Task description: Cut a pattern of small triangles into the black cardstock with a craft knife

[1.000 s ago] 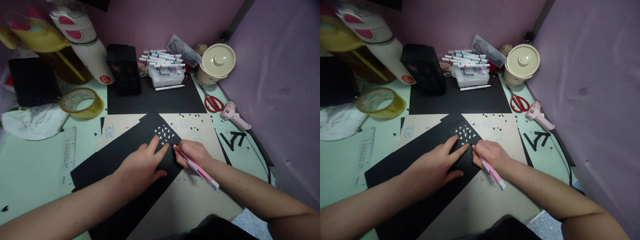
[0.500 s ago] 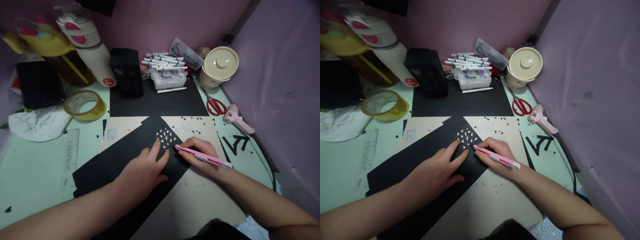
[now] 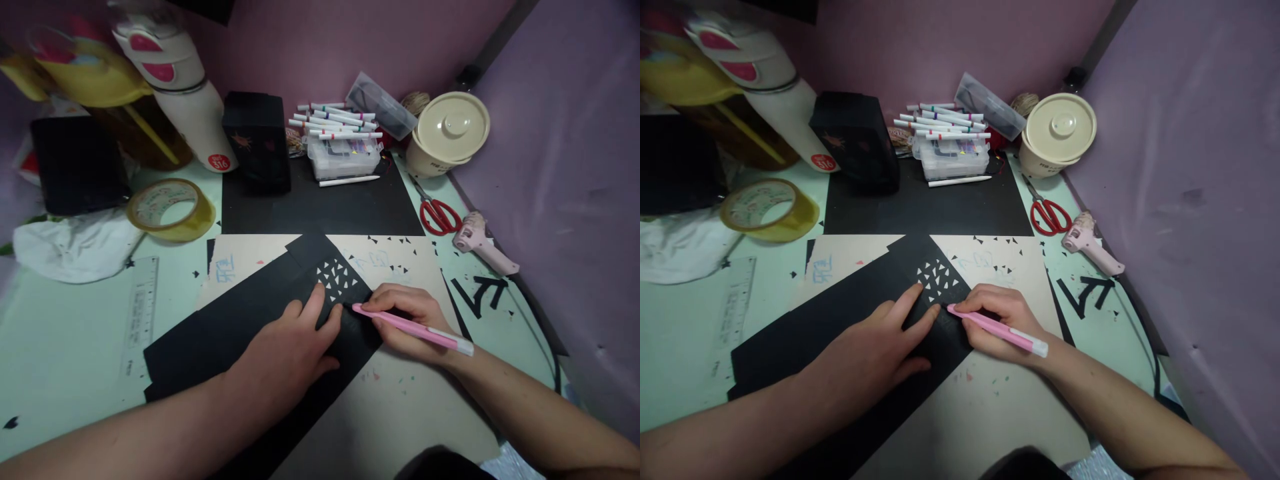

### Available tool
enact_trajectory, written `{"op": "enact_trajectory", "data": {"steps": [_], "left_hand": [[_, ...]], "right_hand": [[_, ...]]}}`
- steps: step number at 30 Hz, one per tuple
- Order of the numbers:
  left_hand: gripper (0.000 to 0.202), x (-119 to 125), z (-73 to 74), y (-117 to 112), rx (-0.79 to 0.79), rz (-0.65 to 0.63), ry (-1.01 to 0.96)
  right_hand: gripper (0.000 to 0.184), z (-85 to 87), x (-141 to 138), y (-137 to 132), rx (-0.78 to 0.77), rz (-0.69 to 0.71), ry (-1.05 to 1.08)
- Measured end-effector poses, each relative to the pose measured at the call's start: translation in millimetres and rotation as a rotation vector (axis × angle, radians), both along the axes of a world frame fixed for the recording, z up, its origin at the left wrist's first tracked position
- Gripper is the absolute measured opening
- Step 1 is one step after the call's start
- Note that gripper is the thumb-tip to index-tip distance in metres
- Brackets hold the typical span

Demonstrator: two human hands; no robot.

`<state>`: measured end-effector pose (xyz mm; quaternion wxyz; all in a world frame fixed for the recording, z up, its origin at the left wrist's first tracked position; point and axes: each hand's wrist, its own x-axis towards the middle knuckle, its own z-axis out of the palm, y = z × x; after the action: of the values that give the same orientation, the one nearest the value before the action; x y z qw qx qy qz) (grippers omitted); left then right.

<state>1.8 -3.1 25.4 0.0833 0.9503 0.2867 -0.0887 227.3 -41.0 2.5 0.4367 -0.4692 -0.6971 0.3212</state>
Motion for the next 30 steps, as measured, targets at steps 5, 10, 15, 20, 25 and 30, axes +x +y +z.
{"op": "enact_trajectory", "data": {"steps": [5,10,15,20,25,30], "left_hand": [[0.066,-1,-1.0,-1,0.005,-0.003,-0.012],[0.066,-1,-3.2,0,-0.018,0.005,-0.010],[0.068,0,-2.1,0,-0.012,0.001,-0.020],[0.068,0,-1.0,0,-0.005,0.001,-0.013],[0.067,0,-1.0,0,0.004,-0.006,-0.009],[0.067,0,-1.8,1,0.007,-0.007,-0.008]], "right_hand": [[0.023,-1.1,0,1,0.014,0.006,-0.003],[0.027,1.3,0,1,0.011,0.042,-0.008],[0.025,3.6,-2,2,0.006,0.026,-0.016],[0.020,3.2,-2,2,-0.012,0.013,-0.020],[0.018,4.3,0,1,-0.123,-0.014,-0.034],[0.022,9.1,3,0,-0.330,-0.029,-0.063]]}}
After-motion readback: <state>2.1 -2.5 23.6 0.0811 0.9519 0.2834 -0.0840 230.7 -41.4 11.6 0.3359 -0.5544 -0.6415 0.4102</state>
